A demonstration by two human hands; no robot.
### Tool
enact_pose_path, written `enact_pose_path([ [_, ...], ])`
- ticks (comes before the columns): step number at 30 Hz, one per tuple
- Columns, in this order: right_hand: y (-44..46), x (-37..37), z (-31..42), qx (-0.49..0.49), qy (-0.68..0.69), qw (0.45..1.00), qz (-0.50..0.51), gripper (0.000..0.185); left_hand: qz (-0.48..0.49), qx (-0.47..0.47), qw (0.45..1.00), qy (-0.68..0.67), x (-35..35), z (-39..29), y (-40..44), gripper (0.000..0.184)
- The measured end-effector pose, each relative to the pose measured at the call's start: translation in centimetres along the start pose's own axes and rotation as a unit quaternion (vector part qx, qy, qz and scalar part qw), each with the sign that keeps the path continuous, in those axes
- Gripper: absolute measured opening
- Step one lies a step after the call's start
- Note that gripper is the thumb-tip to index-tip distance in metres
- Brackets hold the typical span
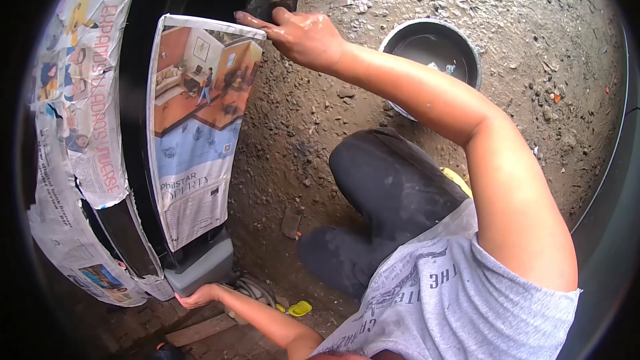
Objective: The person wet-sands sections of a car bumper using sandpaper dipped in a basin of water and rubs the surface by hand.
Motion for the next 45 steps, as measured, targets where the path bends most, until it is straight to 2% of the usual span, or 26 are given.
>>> enact_pose_path([
  [1, 0.3, 0.3, -0.1, 0.035, -0.06, 0.998, 0.012, 0.067, 0.002, 0.003, 1.0, 0.0, 0.0, 0.1, 0.0, 0.039],
  [4, 2.3, 2.0, -2.2, 0.12, -0.106, 0.987, 0.028, 0.067, 0.004, 0.006, 1.0, -0.005, 0.0, 0.0, 0.0, 0.039],
  [8, 1.3, 0.2, -2.5, -0.003, -0.068, 0.998, -0.019, 0.068, 0.013, 0.031, 0.999, -0.016, 0.1, 0.0, -0.1, 0.037],
  [9, 0.0, -0.7, -1.5, 0.027, -0.015, 0.999, -0.032, 0.061, 0.008, 0.022, 1.0, -0.017, 0.1, -0.1, -0.2, 0.037],
  [10, -1.8, -3.2, -0.8, 0.12, 0.044, 0.991, -0.033, 0.048, 0.004, 0.01, 1.0, -0.018, 0.1, 0.0, -0.2, 0.036],
  [13, -3.2, -4.0, 0.2, 0.086, 0.032, 0.996, 0.002, 0.046, 0.006, -0.004, 1.0, -0.007, 0.1, -0.5, -0.1, 0.035],
  [14, -2.8, -3.5, -0.7, 0.049, 0.045, 0.996, -0.059, 0.048, 0.011, -0.006, 1.0, 0.002, 0.2, -0.6, -0.1, 0.034],
  [15, -2.4, -3.2, -1.8, -0.078, 0.085, 0.989, -0.098, 0.045, 0.01, -0.005, 1.0, -0.003, 0.3, -0.2, -0.2, 0.034],
  [17, -3.0, -2.6, -3.6, -0.286, 0.201, 0.924, -0.155, 0.032, 0.004, 0.0, 1.0, -0.013, -0.1, 0.4, -0.3, 0.033],
  [20, -4.9, -6.8, -4.5, -0.379, 0.322, 0.849, -0.18, 0.028, -0.019, -0.012, 0.999, -0.032, -0.2, 0.2, -0.4, 0.037],
  [22, -4.5, -7.2, -4.2, -0.416, 0.402, 0.79, -0.201, 0.028, -0.015, 0.03, 0.997, -0.066, 0.1, -0.2, -0.1, 0.046],
  [23, -3.6, -7.1, -4.3, -0.416, 0.489, 0.731, -0.23, 0.026, -0.011, 0.062, 0.996, -0.069, 0.3, -0.6, 0.1, 0.053],
  [25, -0.8, -5.4, -3.4, -0.389, 0.616, 0.613, -0.305, 0.026, -0.015, 0.09, 0.993, -0.08, 0.2, -0.6, 0.1, 0.052],
  [26, 0.2, -4.8, -2.3, -0.367, 0.672, 0.575, -0.288, 0.03, -0.018, 0.099, 0.992, -0.077, 0.2, -0.6, 0.0, 0.052],
  [28, -0.5, -7.2, 0.0, -0.377, 0.787, 0.406, -0.271, 0.031, -0.025, 0.126, 0.987, -0.099, -0.1, 0.2, -0.1, 0.051],
  [29, -0.8, -6.9, 2.6, -0.401, 0.783, 0.404, -0.252, 0.034, -0.03, 0.138, 0.983, -0.116, -0.2, 0.2, -0.2, 0.052],
  [30, -1.9, -9.4, 3.8, -0.368, 0.793, 0.432, -0.221, 0.045, -0.033, 0.149, 0.98, -0.13, -0.1, 0.3, -0.2, 0.052],
  [32, -2.7, -7.9, 9.8, -0.351, 0.838, 0.361, -0.209, 0.055, -0.039, 0.139, 0.979, -0.145, -0.2, 0.8, -0.3, 0.053],
  [33, -3.6, -8.1, 13.0, -0.38, 0.836, 0.341, -0.204, 0.06, -0.032, 0.146, 0.978, -0.147, 0.0, 0.5, -0.2, 0.053],
  [34, -4.4, -7.3, 16.5, -0.414, 0.814, 0.352, -0.206, 0.068, -0.024, 0.153, 0.976, -0.152, 0.1, -0.1, 0.0, 0.053],
  [36, -7.6, -10.2, 20.0, -0.488, 0.831, 0.266, -0.014, 0.08, -0.02, 0.14, 0.98, -0.137, 0.3, -0.4, 0.1, 0.045],
  [38, -5.7, -8.3, 16.9, -0.469, 0.829, 0.301, -0.039, 0.091, -0.019, 0.127, 0.983, -0.13, 0.4, -0.7, 0.2, 0.046],
  [40, -4.0, -9.0, 10.0, -0.375, 0.844, 0.374, -0.087, 0.099, -0.022, 0.146, 0.977, -0.152, 0.6, -1.1, 0.3, 0.046],
  [42, -2.5, -7.4, 8.2, -0.359, 0.859, 0.338, -0.136, 0.098, 0.0, 0.176, 0.969, -0.173, 0.6, -1.2, 0.3, 0.05],
  [44, -3.4, -7.3, 12.7, -0.401, 0.825, 0.377, -0.129, 0.094, -0.002, 0.179, 0.967, -0.183, 0.7, -1.1, 0.3, 0.049],
  [45, -4.7, -8.3, 15.7, -0.469, 0.817, 0.306, -0.138, 0.091, -0.005, 0.176, 0.967, -0.183, 0.7, -1.0, 0.3, 0.049],
])
Point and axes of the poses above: each hand's wrist, its own y-axis towards the middle knuckle, its own x-axis out of the back of the hand, z = x × y, the point moved 6 cm from there along y, towards the middle knuckle, and after that the axes turned 1 degree about -x, right-handed, at the moved point
